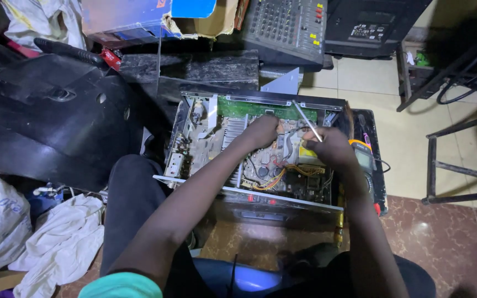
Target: Disassembling the internal components of an electronic device using a screwdriver and manual force to remove boards and wires.
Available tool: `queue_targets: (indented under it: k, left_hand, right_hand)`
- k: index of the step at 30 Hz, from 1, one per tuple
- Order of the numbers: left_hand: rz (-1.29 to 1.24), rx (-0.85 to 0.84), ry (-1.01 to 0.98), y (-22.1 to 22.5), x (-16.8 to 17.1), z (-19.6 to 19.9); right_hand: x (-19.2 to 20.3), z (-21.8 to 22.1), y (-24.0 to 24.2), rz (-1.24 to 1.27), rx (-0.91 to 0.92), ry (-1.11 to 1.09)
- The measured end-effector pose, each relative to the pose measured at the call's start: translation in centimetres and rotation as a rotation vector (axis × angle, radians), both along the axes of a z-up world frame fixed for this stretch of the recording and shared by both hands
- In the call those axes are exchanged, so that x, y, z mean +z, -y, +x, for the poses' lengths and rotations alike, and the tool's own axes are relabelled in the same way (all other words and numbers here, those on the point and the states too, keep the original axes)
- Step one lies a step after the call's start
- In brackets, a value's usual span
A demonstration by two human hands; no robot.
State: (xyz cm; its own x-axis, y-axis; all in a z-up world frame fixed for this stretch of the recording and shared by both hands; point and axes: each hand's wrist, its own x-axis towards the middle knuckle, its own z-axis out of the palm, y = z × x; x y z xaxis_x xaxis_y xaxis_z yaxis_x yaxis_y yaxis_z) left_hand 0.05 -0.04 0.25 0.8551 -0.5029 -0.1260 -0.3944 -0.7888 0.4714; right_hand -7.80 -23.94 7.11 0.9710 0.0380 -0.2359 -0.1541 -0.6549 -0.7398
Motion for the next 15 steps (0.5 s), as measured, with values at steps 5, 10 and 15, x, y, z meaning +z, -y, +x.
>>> queue_targets:
  k: [5,10,15]
  left_hand:
    - [-0.012,0.003,-0.026,0.0,0.8,-0.5]
    - [-0.045,-0.037,0.033,-0.2,3.7,-3.1]
    - [0.152,-0.086,0.234,-1.5,6.6,-8.4]
  right_hand:
    - [0.0,-0.6,-1.7,-0.051,0.022,-0.047]
    - [-1.6,-0.1,-2.5,-0.207,0.104,-0.101]
    - [-1.6,0.3,-5.3,-0.402,0.091,-0.209]
